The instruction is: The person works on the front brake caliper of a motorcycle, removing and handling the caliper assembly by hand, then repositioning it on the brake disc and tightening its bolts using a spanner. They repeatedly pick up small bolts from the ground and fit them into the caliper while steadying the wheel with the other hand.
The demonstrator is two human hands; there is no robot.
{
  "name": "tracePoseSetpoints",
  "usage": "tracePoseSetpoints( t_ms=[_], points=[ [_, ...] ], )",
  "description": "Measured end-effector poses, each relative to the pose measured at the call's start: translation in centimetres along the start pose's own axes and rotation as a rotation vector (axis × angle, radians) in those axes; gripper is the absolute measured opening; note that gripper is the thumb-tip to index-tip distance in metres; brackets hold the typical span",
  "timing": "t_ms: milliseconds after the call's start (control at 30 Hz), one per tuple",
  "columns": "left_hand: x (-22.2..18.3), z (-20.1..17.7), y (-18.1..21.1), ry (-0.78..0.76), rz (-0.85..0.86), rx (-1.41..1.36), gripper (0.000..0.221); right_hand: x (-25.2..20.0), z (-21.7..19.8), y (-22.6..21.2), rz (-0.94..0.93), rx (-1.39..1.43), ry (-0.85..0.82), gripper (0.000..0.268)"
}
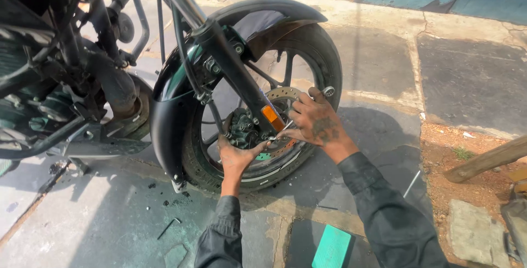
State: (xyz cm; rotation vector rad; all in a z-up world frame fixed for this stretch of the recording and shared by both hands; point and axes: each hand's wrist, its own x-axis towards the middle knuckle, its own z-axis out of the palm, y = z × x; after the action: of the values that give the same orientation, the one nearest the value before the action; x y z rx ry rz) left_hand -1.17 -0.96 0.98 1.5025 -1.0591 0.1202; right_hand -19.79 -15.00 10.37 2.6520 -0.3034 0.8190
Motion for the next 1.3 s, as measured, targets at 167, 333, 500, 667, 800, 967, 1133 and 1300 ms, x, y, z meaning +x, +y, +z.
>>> tracePoseSetpoints(
  t_ms=[167, 333, 500, 667, 800, 967, 1133, 1300],
  points=[
    [0.3, 0.9, 0.6, -0.015, -0.045, -0.076, 0.105, -1.3, 0.9, 1.3, 0.081, 0.079, -0.028, 0.061],
    [0.3, 0.2, -0.4, 0.030, -0.064, -0.055, 0.105, -0.8, 2.3, 0.7, 0.118, 0.131, 0.028, 0.056],
    [0.4, 0.1, -2.7, 0.048, -0.050, -0.133, 0.101, 0.9, 2.3, -0.8, 0.103, 0.093, -0.014, 0.050],
    [1.2, -0.6, -3.2, 0.069, -0.093, -0.157, 0.100, 0.7, 3.9, -2.8, 0.229, 0.017, -0.030, 0.052],
    [-0.2, -0.9, -3.2, 0.111, -0.118, -0.160, 0.098, -7.3, 12.9, -7.2, 0.856, 0.533, -0.141, 0.039],
    [1.1, -1.4, -2.0, 0.160, -0.090, -0.161, 0.101, -7.9, 17.2, -12.9, 1.157, 1.405, 0.055, 0.033],
    [-0.5, -0.6, -2.9, 0.126, -0.143, -0.106, 0.107, -4.2, 15.8, -16.1, 1.321, 1.906, 0.666, 0.029],
    [0.7, -2.0, -2.1, 0.033, -0.208, -0.132, 0.113, -4.6, 15.6, -17.2, 1.208, 1.469, 0.662, 0.030]
  ],
)
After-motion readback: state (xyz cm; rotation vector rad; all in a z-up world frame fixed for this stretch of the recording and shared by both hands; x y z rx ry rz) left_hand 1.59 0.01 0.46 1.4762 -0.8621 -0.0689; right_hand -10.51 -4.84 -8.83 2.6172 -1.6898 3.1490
